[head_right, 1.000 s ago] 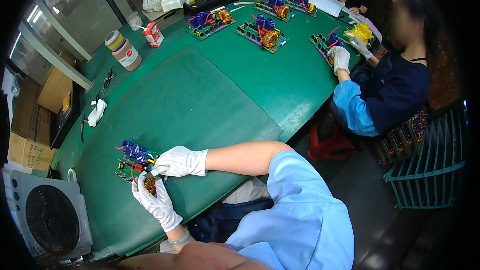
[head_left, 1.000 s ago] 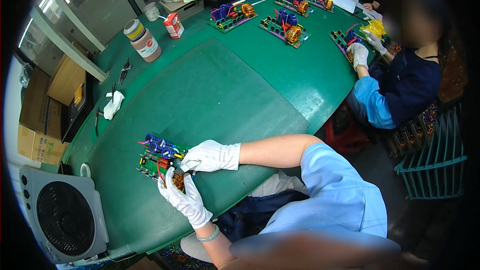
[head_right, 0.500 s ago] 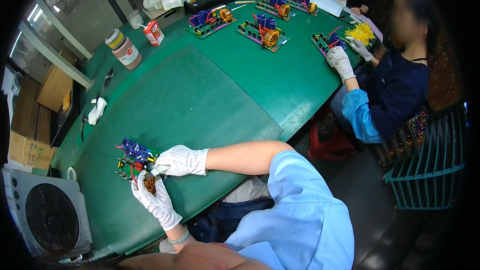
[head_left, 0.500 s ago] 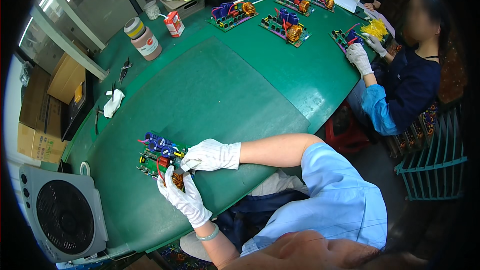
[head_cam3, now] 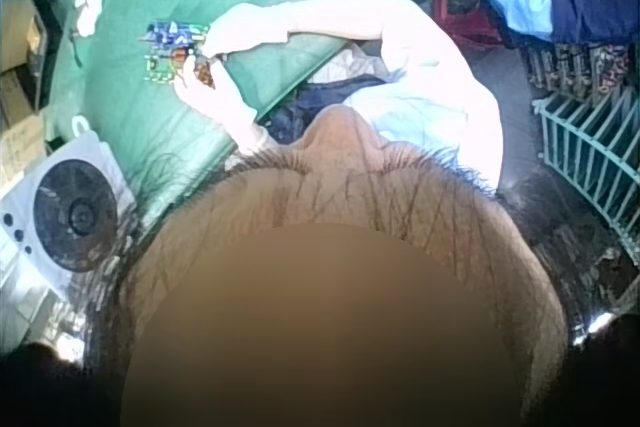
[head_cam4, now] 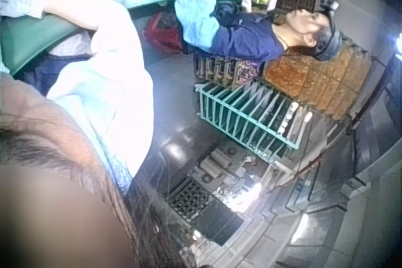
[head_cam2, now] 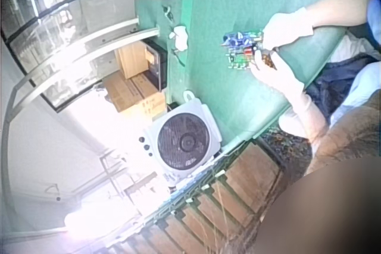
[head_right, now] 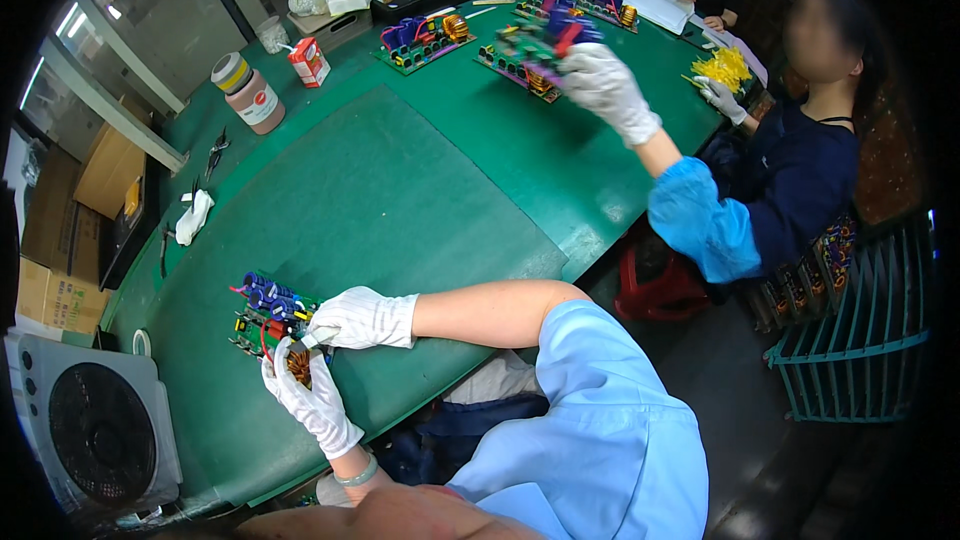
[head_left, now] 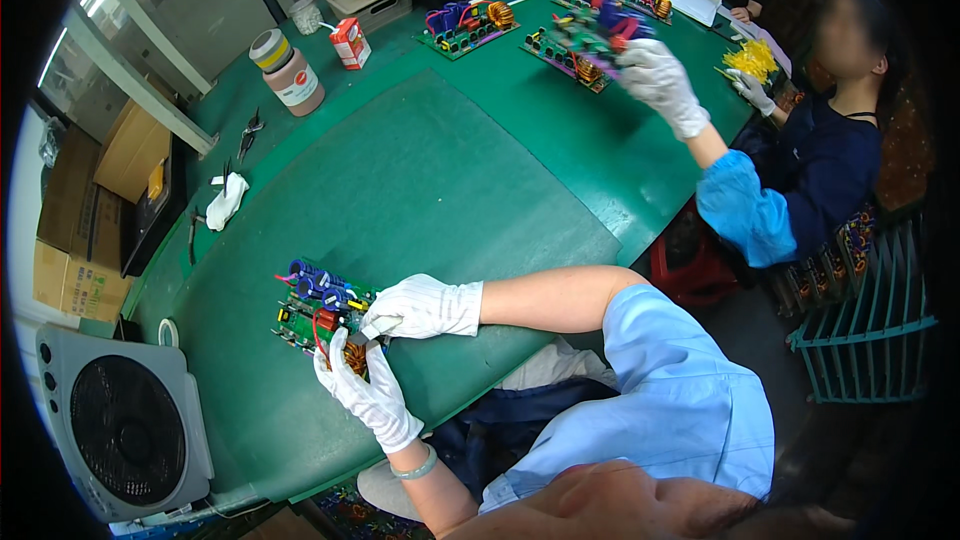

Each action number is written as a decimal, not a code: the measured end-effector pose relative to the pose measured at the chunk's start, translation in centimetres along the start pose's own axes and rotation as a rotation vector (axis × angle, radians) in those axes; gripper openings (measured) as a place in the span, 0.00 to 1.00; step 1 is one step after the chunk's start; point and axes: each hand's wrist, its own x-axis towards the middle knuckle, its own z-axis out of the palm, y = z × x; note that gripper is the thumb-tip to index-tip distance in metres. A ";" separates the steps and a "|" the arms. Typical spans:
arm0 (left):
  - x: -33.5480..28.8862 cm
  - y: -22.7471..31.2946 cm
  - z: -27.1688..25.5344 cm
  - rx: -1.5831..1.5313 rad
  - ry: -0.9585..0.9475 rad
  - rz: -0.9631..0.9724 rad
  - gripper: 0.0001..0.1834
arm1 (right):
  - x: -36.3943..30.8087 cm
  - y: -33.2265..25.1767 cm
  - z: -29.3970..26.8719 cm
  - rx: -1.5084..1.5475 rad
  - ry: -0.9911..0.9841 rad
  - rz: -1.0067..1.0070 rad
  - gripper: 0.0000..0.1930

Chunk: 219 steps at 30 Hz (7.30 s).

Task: The person applies a white substance to a green circuit board using a small metal spatula. They then flip the board and use the spatula to adjust components, including a large copper coil and capacitors. The person repeats this process with multiple boards, placing finished units into a green bin.

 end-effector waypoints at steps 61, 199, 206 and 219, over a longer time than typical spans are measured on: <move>0.3 0.1 0.0 -0.005 -0.003 0.003 0.24 | 0.0 -0.3 -0.1 -0.032 0.024 -0.049 0.08; 1.4 -0.8 -2.8 -0.079 0.076 -0.119 0.14 | 0.4 -3.1 -0.1 0.158 -0.082 0.255 0.13; -0.9 -0.7 -2.0 -0.127 0.135 -0.181 0.18 | -0.2 -0.3 -0.2 0.058 -0.085 0.201 0.16; -0.8 -1.3 -1.5 -0.157 0.169 -0.149 0.18 | 0.3 -0.9 -0.1 0.075 -0.052 0.246 0.15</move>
